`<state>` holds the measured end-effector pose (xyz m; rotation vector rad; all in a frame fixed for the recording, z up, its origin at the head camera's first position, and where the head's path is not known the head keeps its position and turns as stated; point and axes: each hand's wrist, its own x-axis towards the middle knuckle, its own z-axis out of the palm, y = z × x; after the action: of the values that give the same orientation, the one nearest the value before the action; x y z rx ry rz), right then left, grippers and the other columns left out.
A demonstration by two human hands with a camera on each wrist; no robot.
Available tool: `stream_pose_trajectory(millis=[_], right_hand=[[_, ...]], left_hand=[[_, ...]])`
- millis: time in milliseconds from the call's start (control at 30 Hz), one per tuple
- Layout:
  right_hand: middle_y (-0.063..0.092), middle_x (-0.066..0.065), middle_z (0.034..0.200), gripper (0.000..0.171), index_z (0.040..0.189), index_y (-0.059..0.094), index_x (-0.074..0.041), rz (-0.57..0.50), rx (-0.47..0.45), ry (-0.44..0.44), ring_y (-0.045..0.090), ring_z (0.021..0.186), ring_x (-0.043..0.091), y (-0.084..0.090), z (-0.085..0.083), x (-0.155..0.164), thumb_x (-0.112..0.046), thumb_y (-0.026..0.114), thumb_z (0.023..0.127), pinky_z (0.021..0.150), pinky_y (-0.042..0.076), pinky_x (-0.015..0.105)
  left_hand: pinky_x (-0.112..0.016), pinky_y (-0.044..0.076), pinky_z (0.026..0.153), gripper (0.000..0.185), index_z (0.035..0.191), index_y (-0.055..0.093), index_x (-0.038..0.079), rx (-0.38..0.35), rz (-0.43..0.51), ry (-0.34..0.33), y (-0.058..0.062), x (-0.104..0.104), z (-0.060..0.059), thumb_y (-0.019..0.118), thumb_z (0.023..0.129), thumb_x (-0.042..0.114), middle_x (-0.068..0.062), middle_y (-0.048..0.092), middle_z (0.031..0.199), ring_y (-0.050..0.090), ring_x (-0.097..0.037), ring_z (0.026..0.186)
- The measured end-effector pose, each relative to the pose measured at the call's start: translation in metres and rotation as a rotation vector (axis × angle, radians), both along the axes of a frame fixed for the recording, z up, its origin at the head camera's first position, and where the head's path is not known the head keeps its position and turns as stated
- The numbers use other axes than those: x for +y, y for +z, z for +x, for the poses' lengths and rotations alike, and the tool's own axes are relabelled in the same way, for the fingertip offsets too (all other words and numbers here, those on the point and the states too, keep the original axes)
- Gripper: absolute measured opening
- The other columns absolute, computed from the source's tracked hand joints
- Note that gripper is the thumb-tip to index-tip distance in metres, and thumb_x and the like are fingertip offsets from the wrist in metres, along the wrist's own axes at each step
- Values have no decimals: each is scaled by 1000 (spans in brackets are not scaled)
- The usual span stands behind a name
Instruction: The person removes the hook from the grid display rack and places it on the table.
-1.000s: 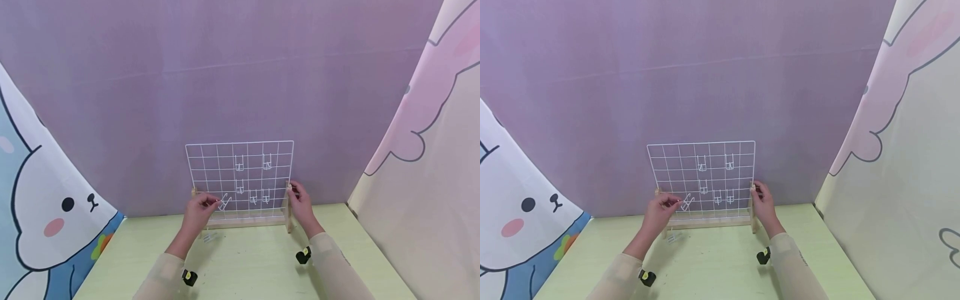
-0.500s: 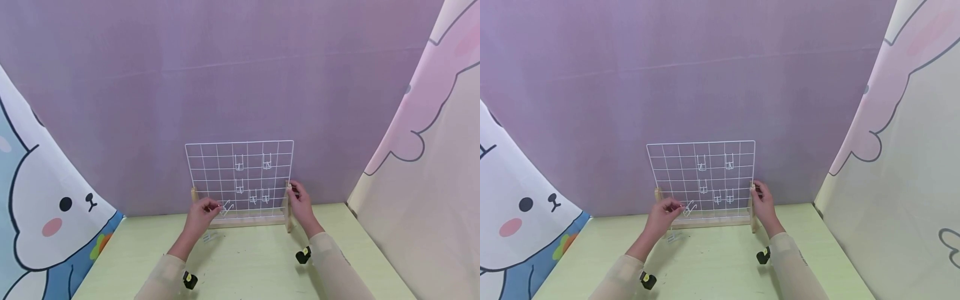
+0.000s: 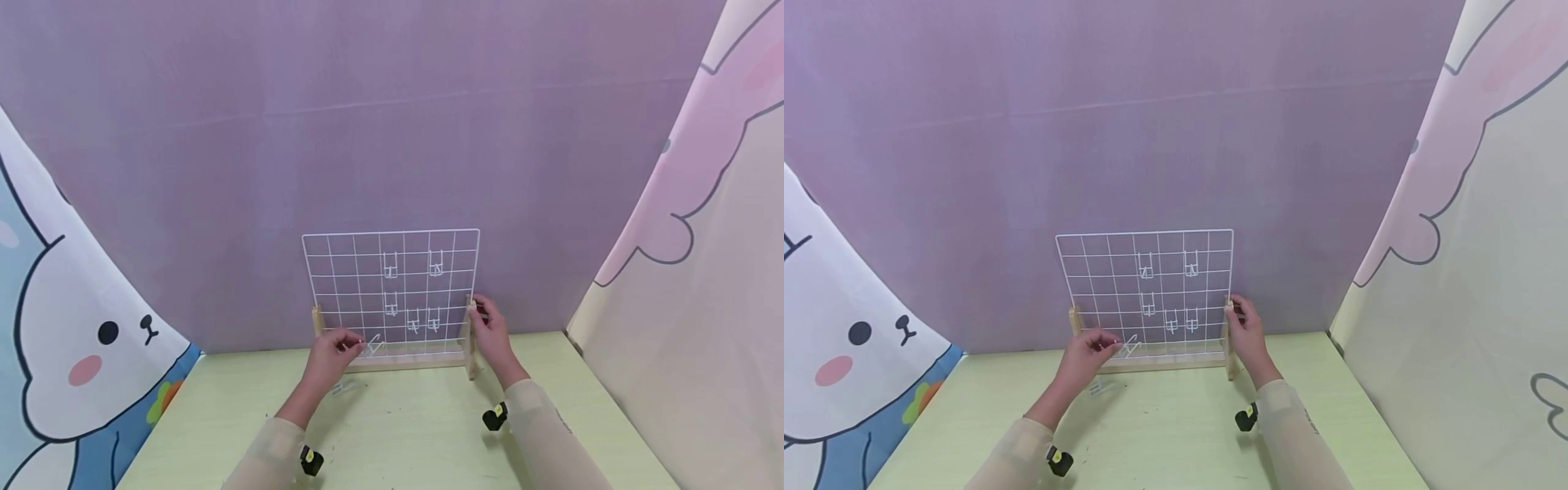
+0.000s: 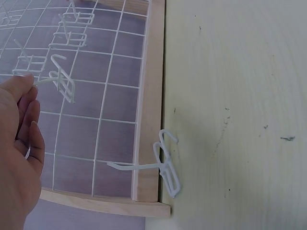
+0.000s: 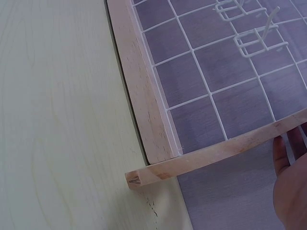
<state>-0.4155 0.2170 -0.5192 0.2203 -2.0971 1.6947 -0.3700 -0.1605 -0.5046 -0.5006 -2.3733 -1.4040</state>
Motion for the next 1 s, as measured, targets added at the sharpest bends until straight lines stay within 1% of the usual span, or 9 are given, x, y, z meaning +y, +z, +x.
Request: stream_pose_trajectory(millis=[233, 267, 367, 500, 567, 633, 800, 900, 1000], right_hand=[[63, 28, 134, 37, 150, 58, 4, 31, -42, 23, 59, 116, 30, 35, 29, -7, -6, 59, 115, 90, 54, 20], [64, 27, 134, 37, 150, 58, 4, 30, -41, 23, 60, 116, 29, 35, 29, -7, -7, 59, 115, 89, 54, 20], [63, 28, 134, 37, 151, 58, 3, 9, -39, 20, 59, 116, 29, 24, 19, -6, -6, 58, 115, 89, 54, 19], [63, 26, 135, 37, 152, 59, -3, -12, -29, 3, 58, 117, 29, 6, 4, -3, -10, 58, 116, 88, 53, 18], [63, 24, 135, 37, 152, 60, -6, -13, -13, -1, 57, 117, 28, 2, 2, -3, -12, 59, 116, 89, 52, 18], [64, 22, 135, 35, 151, 62, -8, -10, 0, -2, 58, 117, 28, 1, 1, -3, -14, 60, 116, 89, 52, 18], [64, 22, 134, 34, 149, 62, -9, -16, 8, 1, 58, 117, 29, 0, 1, -2, -16, 60, 116, 89, 52, 18], [63, 23, 136, 36, 151, 61, -7, -13, -6, -1, 57, 118, 29, 1, 1, -2, -14, 59, 116, 90, 51, 17], [62, 25, 136, 38, 153, 58, -2, -13, -26, 4, 57, 118, 29, 6, 5, -3, -10, 58, 116, 89, 52, 17]], left_hand=[[-26, 57, 74, 7, 100, 82, 13, -23, -5, 8, -3, 0, 1, 88, 96, 9, 8, 75, 89, 65, -12, 80], [-26, 57, 74, 7, 100, 82, 12, -23, -8, 7, -4, 0, 1, 88, 96, 9, 8, 76, 89, 65, -12, 80], [-26, 57, 74, 7, 100, 82, 12, -20, -24, 3, -6, -2, 0, 87, 96, 9, 7, 76, 91, 65, -12, 80], [-27, 57, 74, 7, 100, 82, 14, -36, -41, 7, -12, -4, -3, 87, 97, 10, 9, 76, 90, 66, -12, 80], [-27, 57, 74, 7, 100, 82, 14, -48, -41, 9, -15, -4, -4, 87, 97, 11, 10, 75, 90, 66, -13, 80], [-27, 57, 74, 6, 100, 82, 13, -51, -41, 9, -17, -4, -5, 87, 97, 11, 10, 75, 90, 66, -13, 80], [-27, 58, 74, 6, 100, 82, 11, -42, -56, 4, -21, -4, -6, 86, 97, 9, 8, 76, 90, 66, -11, 80], [-27, 58, 74, 6, 100, 82, 12, -39, -71, -6, -23, -3, -7, 86, 97, 8, 7, 76, 91, 66, -10, 81], [-28, 59, 74, 7, 99, 81, 13, -49, -89, -12, -26, -3, -7, 86, 97, 8, 6, 76, 91, 66, -11, 81]])
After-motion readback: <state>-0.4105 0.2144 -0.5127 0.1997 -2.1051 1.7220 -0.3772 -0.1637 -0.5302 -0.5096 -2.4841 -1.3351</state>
